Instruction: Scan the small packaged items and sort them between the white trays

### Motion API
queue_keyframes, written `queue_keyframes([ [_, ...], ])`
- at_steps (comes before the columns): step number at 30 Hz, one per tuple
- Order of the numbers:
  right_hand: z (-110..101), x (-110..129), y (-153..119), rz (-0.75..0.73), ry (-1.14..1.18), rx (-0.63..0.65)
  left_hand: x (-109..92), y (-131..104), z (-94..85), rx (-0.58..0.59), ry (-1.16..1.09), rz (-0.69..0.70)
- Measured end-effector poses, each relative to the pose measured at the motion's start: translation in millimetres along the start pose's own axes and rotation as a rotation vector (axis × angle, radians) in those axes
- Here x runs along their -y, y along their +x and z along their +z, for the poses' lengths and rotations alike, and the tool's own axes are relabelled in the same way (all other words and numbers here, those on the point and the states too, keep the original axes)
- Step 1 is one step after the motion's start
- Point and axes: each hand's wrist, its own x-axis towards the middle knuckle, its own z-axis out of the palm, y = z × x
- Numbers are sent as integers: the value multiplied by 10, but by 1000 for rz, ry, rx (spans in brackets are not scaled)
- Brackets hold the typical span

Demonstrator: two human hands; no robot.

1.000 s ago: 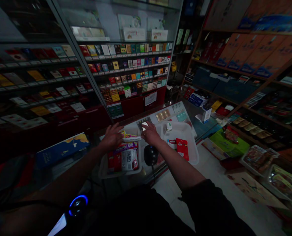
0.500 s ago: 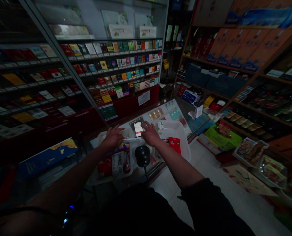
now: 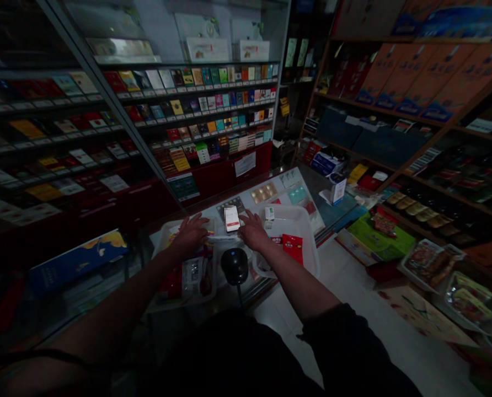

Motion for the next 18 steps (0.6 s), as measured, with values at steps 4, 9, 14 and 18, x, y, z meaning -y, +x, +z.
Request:
queue_keyframes([
  [4,60,-73,-19,-1,4,10,-11,-2,44,5,-1,-11],
  [9,109,-209,-71,-8,6,0,-64,10,53,19,-13,19],
  [14,14,-246,-126,22,3,-38,-201,104,-45,26,-4,15],
  [18,-112,-271,-199,51,-11,-51,-325,206,-134,48,-4,25],
])
